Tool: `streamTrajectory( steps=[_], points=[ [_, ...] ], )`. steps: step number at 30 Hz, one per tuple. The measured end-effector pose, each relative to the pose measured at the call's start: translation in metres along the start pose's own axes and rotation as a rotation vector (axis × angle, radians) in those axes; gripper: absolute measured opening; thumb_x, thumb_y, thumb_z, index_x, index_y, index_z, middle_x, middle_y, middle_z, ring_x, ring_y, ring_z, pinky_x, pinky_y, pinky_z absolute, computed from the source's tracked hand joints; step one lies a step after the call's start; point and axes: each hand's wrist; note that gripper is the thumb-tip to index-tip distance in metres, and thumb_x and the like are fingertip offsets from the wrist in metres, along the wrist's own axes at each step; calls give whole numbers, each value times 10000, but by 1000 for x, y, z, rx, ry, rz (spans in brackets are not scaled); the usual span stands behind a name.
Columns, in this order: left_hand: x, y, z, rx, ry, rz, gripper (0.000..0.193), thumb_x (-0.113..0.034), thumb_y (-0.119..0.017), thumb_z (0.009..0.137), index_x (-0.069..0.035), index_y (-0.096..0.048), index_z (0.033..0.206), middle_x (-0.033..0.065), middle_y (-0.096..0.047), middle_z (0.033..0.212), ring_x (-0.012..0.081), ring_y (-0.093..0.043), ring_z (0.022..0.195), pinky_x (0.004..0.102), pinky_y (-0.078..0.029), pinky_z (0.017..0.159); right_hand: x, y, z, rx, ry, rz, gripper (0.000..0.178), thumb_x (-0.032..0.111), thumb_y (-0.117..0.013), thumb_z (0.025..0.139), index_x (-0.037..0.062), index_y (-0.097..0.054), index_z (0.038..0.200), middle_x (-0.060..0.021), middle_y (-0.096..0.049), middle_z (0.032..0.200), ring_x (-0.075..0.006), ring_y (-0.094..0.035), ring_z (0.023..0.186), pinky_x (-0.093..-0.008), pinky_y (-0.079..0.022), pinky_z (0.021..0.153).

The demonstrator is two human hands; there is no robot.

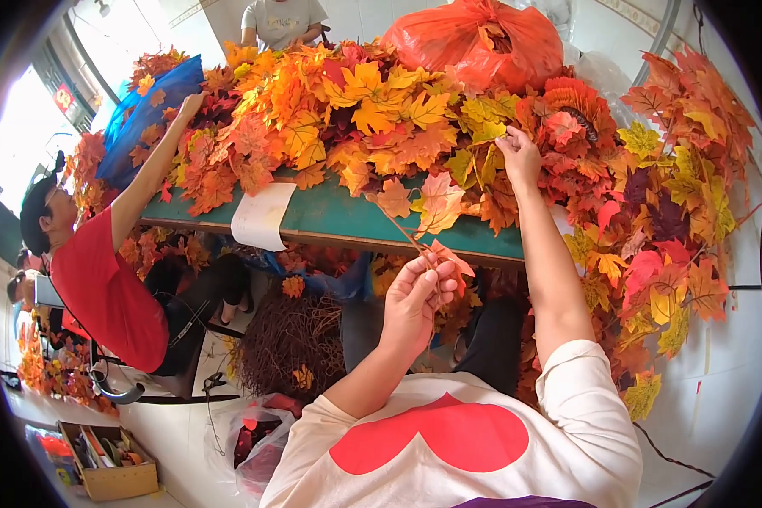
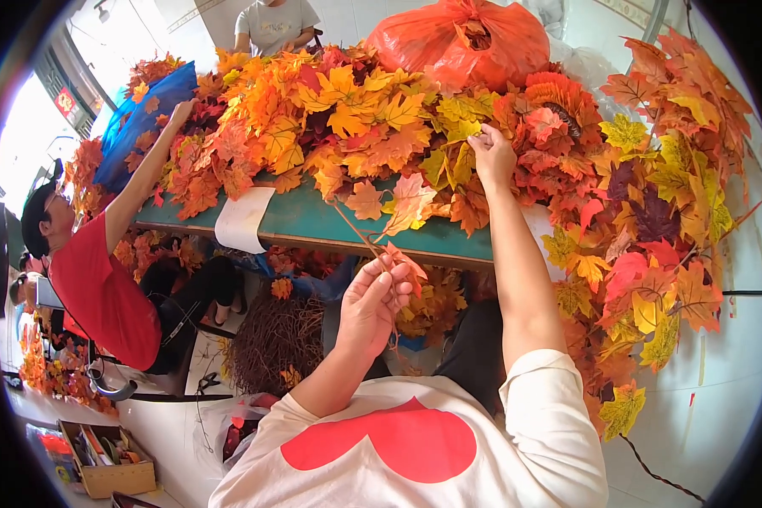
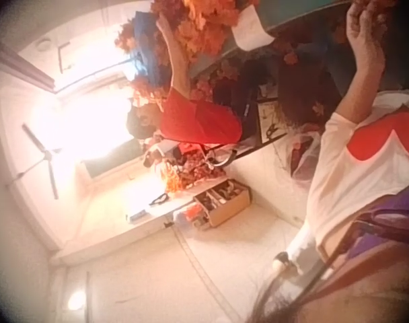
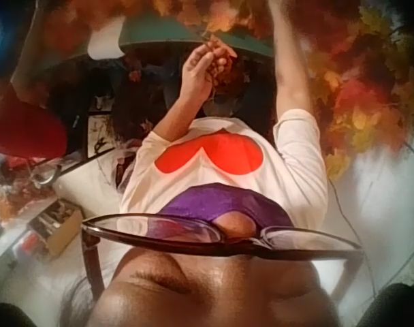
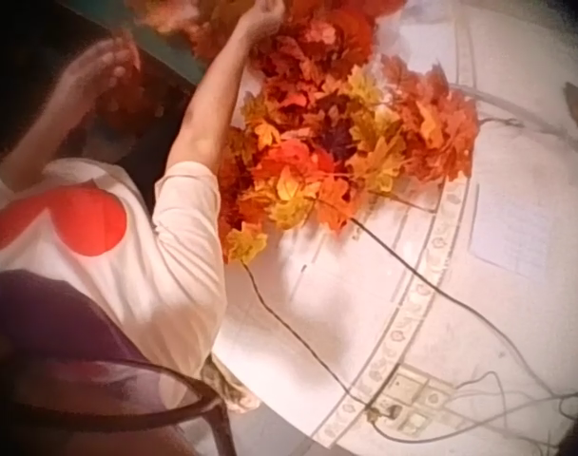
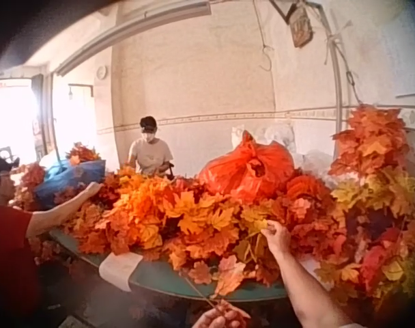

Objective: The person assembles artificial autumn leaves onto branch stems by hand.

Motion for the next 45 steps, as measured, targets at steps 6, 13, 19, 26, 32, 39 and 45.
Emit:
streamTrajectory(
  steps=[6,13,19,26,32,39,45],
  points=[
    [-4,0,2,-21,-38,-1,218,-79,-517,892,-62,-525,1109,72,-611,1029,141,-605,833,256,-501,718,-4,2,15,-70,-67,273,240,167,-666,780,26,-663,973,-84,-674,894,-133,-615,799,-259,-458,714],
    [3,3,11,23,-53,27,201,-79,-548,879,-60,-568,1078,41,-608,994,117,-599,833,258,-514,708,43,62,32,-236,149,638,133,67,-593,838,-30,-608,928,-104,-635,1015,-155,-601,893,-241,-460,810],
    [8,-5,11,-7,-48,29,247,-18,-561,855,-43,-563,1101,40,-601,985,109,-595,850,254,-516,759,144,116,-73,31,673,-5,84,41,-539,839,52,-608,885,-81,-657,838,-199,-627,815,-317,-446,868],
    [16,-2,14,38,-84,46,302,23,-533,856,-20,-528,1154,59,-590,1062,112,-577,913,249,-505,785,158,114,-181,701,357,259,278,-40,-596,784,53,-641,1042,-76,-587,783,-164,-573,711,-249,-464,655],
    [9,-3,11,167,39,-79,241,-162,-499,913,-17,-562,1096,67,-595,1018,132,-569,923,288,-461,833,136,105,-183,699,224,333,299,-13,-609,788,46,-599,1081,-79,-610,830,-134,-580,706,-242,-470,663],
    [-7,8,21,359,332,-75,185,-179,-523,905,-22,-589,979,31,-590,809,118,-575,716,270,-489,712,126,116,-170,924,-84,665,248,-4,-580,826,-12,-542,1071,-52,-621,843,-97,-597,761,-238,-485,719],
    [-14,-6,19,329,350,26,158,-157,-571,876,-22,-592,956,26,-598,766,105,-590,671,254,-515,634,125,121,-166,1027,-191,845,255,5,-578,836,-19,-498,1077,-66,-613,879,-110,-599,791,-248,-490,720]
  ],
)
Point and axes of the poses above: each hand's wrist, its own z-axis towards the middle knuckle, its own y-axis out of the back of the hand, x = y × z
